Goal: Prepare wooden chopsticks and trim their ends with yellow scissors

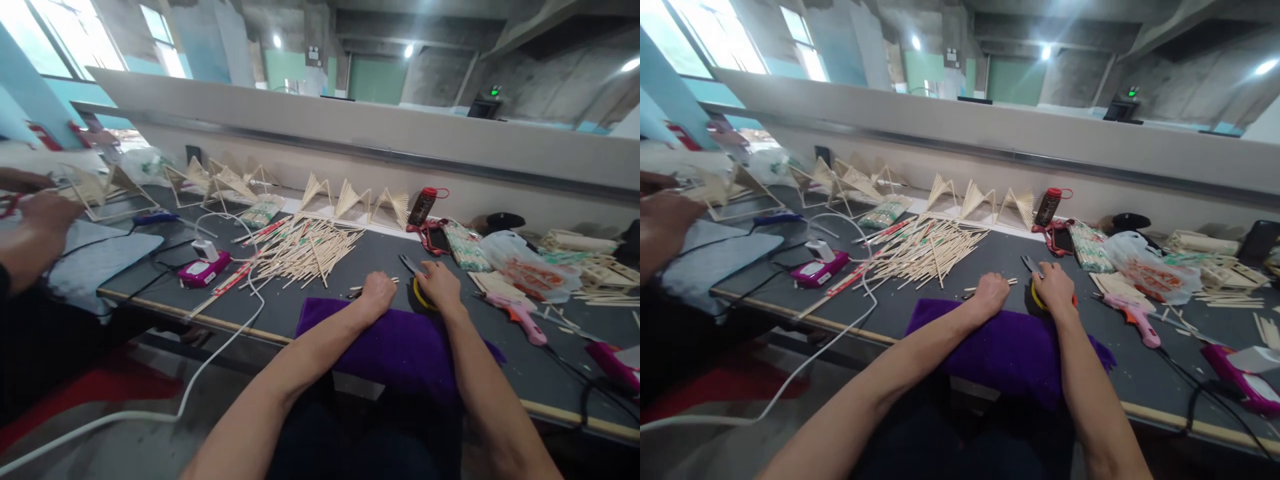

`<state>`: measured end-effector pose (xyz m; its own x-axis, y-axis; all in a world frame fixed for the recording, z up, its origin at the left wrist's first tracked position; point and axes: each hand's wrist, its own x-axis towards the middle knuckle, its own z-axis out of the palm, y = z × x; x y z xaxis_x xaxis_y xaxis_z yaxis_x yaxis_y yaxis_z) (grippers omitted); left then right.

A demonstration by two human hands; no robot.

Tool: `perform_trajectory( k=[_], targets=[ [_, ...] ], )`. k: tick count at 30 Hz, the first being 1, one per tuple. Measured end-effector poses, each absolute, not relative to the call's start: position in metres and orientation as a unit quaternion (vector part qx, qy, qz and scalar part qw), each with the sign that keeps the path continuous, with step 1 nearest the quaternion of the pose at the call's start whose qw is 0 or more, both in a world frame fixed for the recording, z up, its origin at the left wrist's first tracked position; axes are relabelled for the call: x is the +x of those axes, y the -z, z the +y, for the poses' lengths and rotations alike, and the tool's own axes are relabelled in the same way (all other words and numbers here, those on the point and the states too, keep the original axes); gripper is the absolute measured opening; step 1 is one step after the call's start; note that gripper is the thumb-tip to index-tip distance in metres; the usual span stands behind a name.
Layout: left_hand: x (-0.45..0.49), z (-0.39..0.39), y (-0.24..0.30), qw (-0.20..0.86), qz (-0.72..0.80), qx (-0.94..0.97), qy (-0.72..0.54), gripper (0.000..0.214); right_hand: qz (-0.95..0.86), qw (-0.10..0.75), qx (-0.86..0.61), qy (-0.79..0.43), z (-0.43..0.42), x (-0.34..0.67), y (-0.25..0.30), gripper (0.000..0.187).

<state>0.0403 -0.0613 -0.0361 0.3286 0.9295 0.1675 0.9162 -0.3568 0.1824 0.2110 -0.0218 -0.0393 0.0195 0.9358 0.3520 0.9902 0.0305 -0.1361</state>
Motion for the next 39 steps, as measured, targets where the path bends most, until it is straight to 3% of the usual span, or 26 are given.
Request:
perform_trajectory(
  k=[3,5,9,12,17,21,30,39],
  targets=[
    [0.023,-0.047,0.031,0.048,0.571,0.801,-0.174,0.026,-0.697,0.310,-0.647,0.021,-0.018,0.213,0.043,0.037],
    [0.008,-0.035,0.026,0.092,0.559,0.786,-0.246,0.029,-0.685,0.408,-0.597,-0.088,-0.018,0.209,0.041,0.039],
    [-0.016,-0.021,0.021,0.459,0.402,0.625,-0.487,0.031,-0.656,0.476,-0.499,-0.306,-0.022,0.188,0.019,0.047],
    [-0.021,-0.024,0.019,0.565,0.315,0.569,-0.508,0.029,-0.692,0.471,-0.415,-0.355,-0.022,0.166,-0.006,0.042],
    [-0.022,-0.030,0.017,0.564,0.292,0.584,-0.505,0.024,-0.727,0.468,-0.337,-0.372,-0.015,0.141,-0.027,0.026],
    [-0.023,-0.029,0.020,0.572,0.310,0.594,-0.472,0.027,-0.745,0.476,-0.344,-0.316,-0.018,0.140,-0.019,0.019],
    [-0.022,-0.024,0.030,0.572,0.337,0.619,-0.420,0.046,-0.781,0.422,-0.387,-0.247,-0.024,0.144,-0.007,0.021],
    [-0.015,-0.020,0.037,0.527,0.304,0.670,-0.426,0.034,-0.782,0.437,-0.377,-0.234,-0.026,0.150,-0.006,0.021]
  ],
)
